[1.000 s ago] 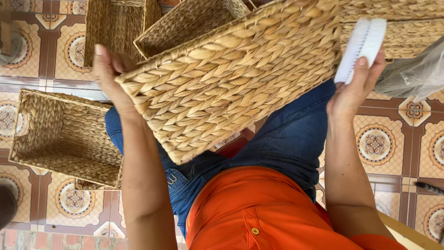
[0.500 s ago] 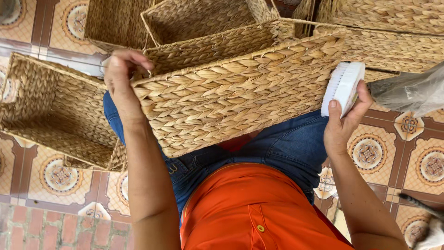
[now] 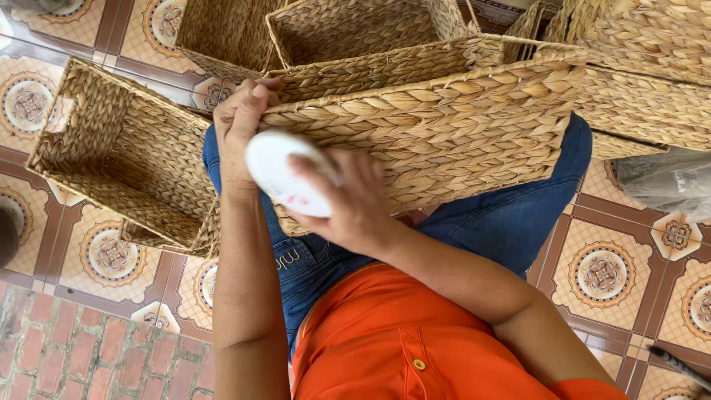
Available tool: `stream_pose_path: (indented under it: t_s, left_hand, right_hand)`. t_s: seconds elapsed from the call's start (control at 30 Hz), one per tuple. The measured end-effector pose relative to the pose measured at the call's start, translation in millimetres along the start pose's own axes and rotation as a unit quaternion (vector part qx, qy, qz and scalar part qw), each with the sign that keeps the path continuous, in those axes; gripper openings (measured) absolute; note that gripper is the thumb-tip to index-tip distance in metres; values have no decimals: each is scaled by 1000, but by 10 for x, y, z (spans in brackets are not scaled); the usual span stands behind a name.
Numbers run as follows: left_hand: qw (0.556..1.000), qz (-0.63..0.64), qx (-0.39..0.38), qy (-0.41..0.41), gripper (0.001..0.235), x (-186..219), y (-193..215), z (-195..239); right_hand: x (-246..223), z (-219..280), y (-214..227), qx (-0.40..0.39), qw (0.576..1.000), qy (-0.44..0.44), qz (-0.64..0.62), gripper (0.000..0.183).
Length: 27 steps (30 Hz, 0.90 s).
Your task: The person scrubs a rectangular woven basket with a white handheld brush, rotating the basket to clean multiple sides and the interior. The person holds the basket on their lap and continues scrubbing the exterior and interior surfaces.
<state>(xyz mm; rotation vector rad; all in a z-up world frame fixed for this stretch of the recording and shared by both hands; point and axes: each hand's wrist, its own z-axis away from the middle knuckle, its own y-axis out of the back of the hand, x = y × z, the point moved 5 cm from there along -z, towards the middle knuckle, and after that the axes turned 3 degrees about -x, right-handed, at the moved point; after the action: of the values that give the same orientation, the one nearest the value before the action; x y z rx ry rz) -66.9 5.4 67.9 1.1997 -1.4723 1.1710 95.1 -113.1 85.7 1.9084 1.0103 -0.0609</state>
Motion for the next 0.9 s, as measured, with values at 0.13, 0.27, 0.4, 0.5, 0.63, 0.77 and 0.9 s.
stream_pose_path:
  t_s: [0.13,0.27,0.4,0.5,0.63,0.77,0.9]
  left_hand:
    - [1000,22,-5,-11,34,-28,73,19]
    - [999,24,-11,-29,38,-26,55,42]
    - [999,1,-12,-39,36,5,-9,32]
    - [999,28,3,-36,34,-2,-36,28]
    - [998,47,9,-35,35,-36,-22,17]
    - [999,31,18,-24,32,-59,8,-22]
    - [999,17,43,-15,26,-79,46,-29]
  right_hand:
    - [427,97,144,-19,998,-35,53,98]
    - [1225,574,812,109,977,-90,162,89]
    - [1827,991,1474,158,947,-257,112,81]
    - [1966,1092,1463,253,902,-343,-66,77]
    - [1363,783,900,160,966,-190,65,79]
    - [663,332,446,84,988,-96,92,85]
    - [300,-7,131,3,999,-19,46,88]
